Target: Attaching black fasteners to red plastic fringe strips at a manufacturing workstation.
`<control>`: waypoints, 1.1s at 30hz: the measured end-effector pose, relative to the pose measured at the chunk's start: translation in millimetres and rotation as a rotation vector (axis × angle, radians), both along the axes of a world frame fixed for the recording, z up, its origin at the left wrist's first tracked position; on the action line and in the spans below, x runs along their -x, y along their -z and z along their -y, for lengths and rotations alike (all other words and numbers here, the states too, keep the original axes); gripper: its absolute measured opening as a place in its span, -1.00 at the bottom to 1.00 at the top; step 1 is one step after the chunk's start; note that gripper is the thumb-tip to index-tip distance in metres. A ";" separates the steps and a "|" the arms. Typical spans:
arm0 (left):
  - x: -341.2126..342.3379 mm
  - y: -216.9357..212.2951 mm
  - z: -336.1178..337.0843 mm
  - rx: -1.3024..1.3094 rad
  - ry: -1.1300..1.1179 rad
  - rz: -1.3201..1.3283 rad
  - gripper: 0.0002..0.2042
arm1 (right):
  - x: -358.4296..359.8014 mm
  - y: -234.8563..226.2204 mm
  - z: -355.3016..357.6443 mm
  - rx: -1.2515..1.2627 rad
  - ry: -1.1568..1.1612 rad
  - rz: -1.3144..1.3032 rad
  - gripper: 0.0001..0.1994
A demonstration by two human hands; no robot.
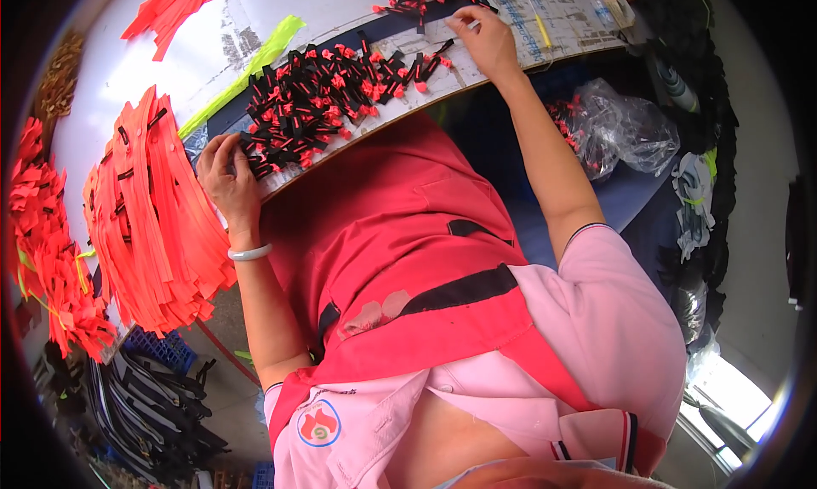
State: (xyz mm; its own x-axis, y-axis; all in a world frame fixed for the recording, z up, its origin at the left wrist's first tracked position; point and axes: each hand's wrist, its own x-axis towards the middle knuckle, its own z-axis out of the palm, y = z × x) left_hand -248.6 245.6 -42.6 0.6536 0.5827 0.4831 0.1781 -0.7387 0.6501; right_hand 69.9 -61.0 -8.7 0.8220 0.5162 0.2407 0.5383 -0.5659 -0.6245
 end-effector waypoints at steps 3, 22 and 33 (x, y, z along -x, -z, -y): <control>0.4 0.1 0.0 -0.005 0.000 -0.006 -0.86 | -44.8 0.2 -4.1 -0.064 0.208 0.241 -0.75; -0.1 0.1 -0.2 -0.005 0.009 -0.003 -0.85 | 0.7 -10.7 13.8 0.181 -0.004 -0.201 -0.73; -1.9 0.7 0.0 -0.005 0.015 0.007 -0.84 | 9.7 -9.8 -43.1 0.032 -0.056 0.029 -0.71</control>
State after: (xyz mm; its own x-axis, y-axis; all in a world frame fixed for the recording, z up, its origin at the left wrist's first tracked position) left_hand -246.7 245.5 -43.2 0.6589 0.5700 0.4909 0.1621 -0.7448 0.6473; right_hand 60.2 -17.9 1.0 0.7847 0.5688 0.2464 0.5870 -0.5540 -0.5904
